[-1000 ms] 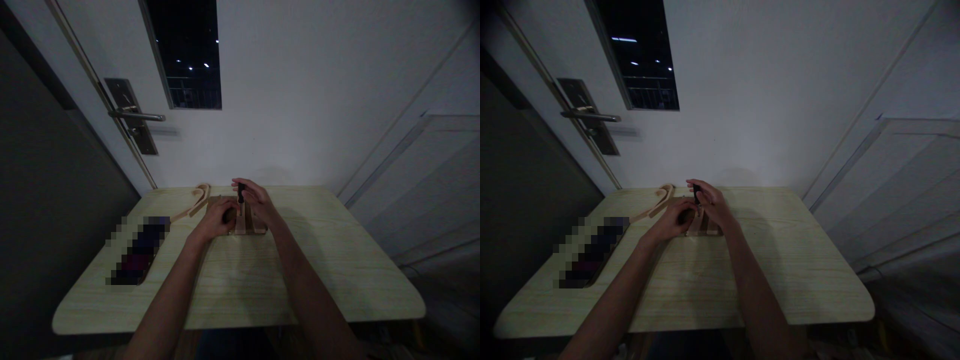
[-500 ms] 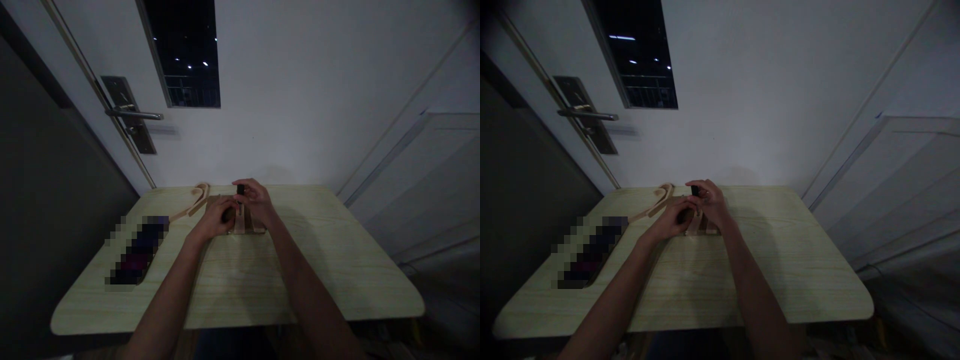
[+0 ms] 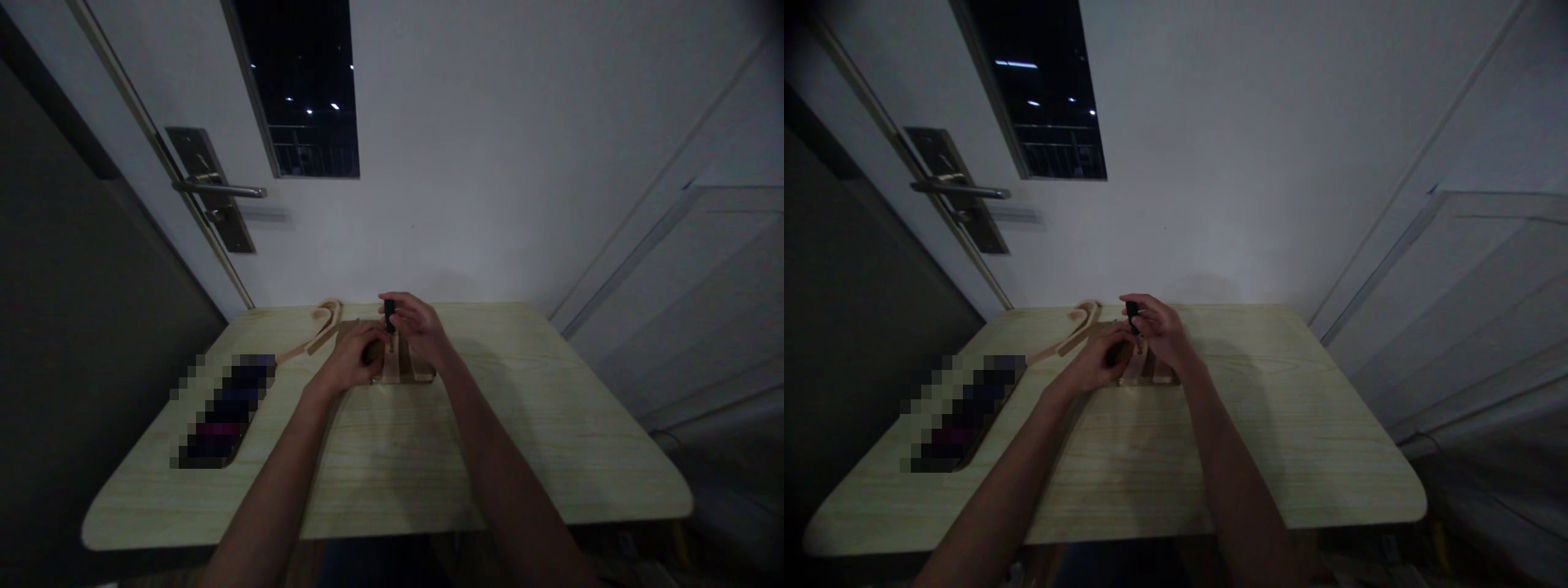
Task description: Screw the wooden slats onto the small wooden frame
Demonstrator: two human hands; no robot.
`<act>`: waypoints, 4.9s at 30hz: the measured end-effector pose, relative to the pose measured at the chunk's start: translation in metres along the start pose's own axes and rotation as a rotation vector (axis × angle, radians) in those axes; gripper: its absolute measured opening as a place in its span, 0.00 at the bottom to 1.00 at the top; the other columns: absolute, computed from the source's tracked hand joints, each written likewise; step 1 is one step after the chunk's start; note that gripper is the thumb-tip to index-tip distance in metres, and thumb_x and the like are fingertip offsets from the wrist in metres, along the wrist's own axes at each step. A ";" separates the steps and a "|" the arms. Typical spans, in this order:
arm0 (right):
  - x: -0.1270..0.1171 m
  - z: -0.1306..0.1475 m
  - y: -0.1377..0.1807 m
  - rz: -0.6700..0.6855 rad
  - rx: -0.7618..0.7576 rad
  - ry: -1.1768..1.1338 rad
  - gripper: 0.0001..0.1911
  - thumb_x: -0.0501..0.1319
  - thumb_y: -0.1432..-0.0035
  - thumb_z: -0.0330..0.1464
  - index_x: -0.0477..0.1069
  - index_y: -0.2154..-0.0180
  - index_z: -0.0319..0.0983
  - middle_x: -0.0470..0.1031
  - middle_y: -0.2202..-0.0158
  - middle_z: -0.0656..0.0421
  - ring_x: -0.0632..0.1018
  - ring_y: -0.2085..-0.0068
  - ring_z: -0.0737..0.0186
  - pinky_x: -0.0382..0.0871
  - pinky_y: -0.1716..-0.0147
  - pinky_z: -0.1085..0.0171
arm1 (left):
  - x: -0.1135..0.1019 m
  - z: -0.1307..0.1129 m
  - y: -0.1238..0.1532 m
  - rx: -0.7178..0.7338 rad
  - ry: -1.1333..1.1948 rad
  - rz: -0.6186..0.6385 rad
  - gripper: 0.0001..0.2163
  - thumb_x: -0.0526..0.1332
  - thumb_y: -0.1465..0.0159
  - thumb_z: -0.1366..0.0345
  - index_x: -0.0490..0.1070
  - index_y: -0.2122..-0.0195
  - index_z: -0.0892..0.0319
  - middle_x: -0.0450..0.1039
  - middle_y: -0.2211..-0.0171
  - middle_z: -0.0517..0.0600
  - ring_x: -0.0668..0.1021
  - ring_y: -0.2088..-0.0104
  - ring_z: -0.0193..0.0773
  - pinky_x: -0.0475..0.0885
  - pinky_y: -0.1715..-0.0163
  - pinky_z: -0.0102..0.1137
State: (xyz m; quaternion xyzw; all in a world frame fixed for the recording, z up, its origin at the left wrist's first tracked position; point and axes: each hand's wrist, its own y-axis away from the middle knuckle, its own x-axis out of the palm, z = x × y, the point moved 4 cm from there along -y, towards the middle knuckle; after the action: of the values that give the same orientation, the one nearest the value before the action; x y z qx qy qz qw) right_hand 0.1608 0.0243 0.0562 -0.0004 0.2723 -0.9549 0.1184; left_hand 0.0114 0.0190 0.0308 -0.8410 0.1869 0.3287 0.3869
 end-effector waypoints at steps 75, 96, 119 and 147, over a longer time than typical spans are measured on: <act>-0.001 0.000 -0.002 -0.122 0.018 0.048 0.23 0.69 0.49 0.34 0.74 0.50 0.47 0.75 0.66 0.62 0.75 0.67 0.66 0.73 0.67 0.65 | 0.001 0.000 0.001 0.021 0.002 -0.018 0.14 0.60 0.48 0.73 0.72 0.60 0.58 0.75 0.53 0.55 0.77 0.51 0.49 0.72 0.49 0.46; 0.002 0.003 -0.001 -0.006 -0.001 -0.020 0.19 0.64 0.43 0.46 0.73 0.53 0.44 0.79 0.59 0.56 0.80 0.59 0.61 0.76 0.56 0.59 | 0.000 -0.001 0.000 0.020 -0.001 -0.020 0.13 0.59 0.48 0.72 0.72 0.61 0.57 0.75 0.51 0.56 0.75 0.47 0.51 0.71 0.46 0.48; 0.003 0.006 -0.001 -0.149 0.032 0.060 0.16 0.71 0.53 0.38 0.76 0.60 0.44 0.72 0.72 0.63 0.73 0.70 0.67 0.72 0.71 0.66 | 0.001 0.001 0.001 -0.007 0.001 -0.013 0.13 0.60 0.48 0.72 0.72 0.60 0.58 0.75 0.54 0.56 0.76 0.52 0.50 0.72 0.50 0.46; -0.004 -0.004 -0.001 0.002 0.076 -0.053 0.24 0.71 0.51 0.42 0.70 0.53 0.45 0.77 0.66 0.60 0.79 0.64 0.62 0.74 0.62 0.61 | 0.001 0.002 0.003 0.011 -0.004 0.044 0.18 0.61 0.47 0.71 0.71 0.54 0.59 0.72 0.48 0.58 0.75 0.47 0.52 0.70 0.45 0.48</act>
State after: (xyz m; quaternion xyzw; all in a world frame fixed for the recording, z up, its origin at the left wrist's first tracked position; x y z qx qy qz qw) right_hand 0.1645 0.0282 0.0541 -0.0210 0.2324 -0.9641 0.1266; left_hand 0.0098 0.0190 0.0274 -0.8340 0.2065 0.3377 0.3845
